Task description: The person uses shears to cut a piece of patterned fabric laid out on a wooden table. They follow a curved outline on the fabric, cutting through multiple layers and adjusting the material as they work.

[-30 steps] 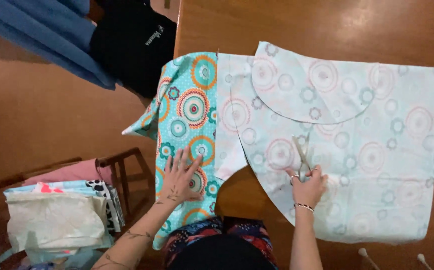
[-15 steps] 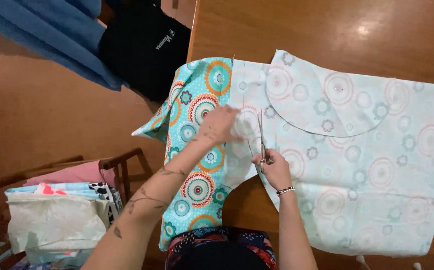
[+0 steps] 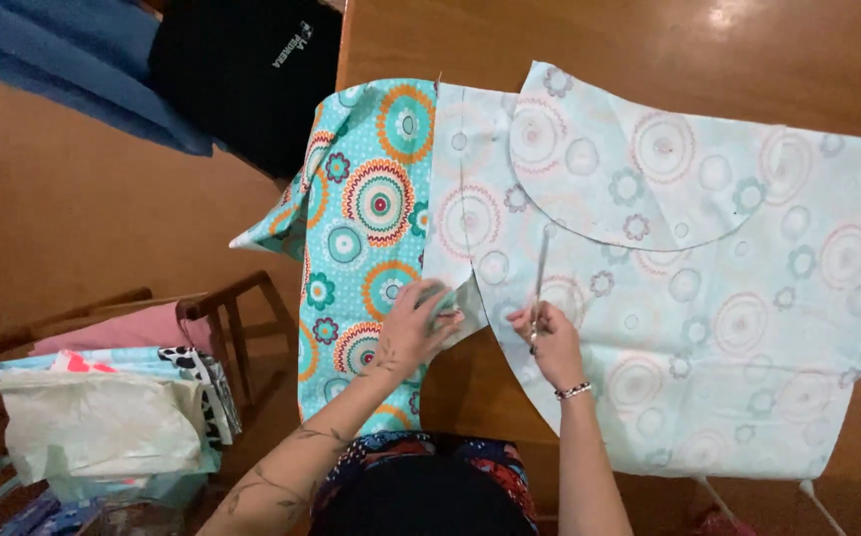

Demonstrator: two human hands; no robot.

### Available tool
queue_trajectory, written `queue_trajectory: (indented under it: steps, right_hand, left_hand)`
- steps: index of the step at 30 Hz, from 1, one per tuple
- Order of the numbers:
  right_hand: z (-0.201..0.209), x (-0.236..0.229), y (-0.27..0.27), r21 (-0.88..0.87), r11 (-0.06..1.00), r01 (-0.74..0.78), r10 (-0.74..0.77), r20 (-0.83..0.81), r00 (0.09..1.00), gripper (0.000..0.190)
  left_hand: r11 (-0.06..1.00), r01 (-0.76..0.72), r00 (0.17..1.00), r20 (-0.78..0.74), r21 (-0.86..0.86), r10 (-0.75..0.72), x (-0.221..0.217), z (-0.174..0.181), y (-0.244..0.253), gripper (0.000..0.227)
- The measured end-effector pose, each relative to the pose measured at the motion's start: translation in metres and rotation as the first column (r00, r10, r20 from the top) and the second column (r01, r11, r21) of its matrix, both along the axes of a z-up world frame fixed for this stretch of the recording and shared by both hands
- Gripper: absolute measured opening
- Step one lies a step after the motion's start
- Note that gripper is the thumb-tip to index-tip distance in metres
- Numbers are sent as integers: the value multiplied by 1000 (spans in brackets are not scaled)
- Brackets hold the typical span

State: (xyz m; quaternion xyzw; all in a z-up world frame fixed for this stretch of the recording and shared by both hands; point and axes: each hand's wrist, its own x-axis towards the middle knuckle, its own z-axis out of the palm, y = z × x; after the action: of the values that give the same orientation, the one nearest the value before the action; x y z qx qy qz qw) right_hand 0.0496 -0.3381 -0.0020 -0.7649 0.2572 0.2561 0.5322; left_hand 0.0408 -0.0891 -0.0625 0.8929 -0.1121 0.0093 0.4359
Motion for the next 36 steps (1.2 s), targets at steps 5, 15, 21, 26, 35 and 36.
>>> queue_trajectory:
  steps: [5, 15, 21, 26, 35, 36]
  right_hand:
    - [22, 1, 18, 71, 994, -86, 89, -34, 995, 32]
    - [-2, -5, 17, 317, 895, -314, 365, -116, 924, 44]
    - [-52, 46, 46, 406, 880, -248, 313, -101, 944, 26]
    - [-77, 91, 62, 526, 846, -86, 123, -36, 992, 18]
    - [-111, 131, 72, 210, 966, -149, 137, 67, 988, 34]
    - [-117, 130, 70, 201, 971, -126, 115, 67, 991, 34]
  left_hand:
    - [993, 19, 1000, -15, 117, -18, 1, -11, 9, 26]
    - [948, -222, 940, -308, -230, 145, 12, 54, 16, 27]
    - [926, -209, 956, -265, -315, 126, 11, 54, 20, 30]
    - [942, -116, 984, -167, -316, 65, 6, 38, 23, 26]
    - [915, 174, 981, -11, -365, -191, 70, 25, 39, 40]
    - [907, 196, 977, -7, -373, -215, 97, 32, 39, 40]
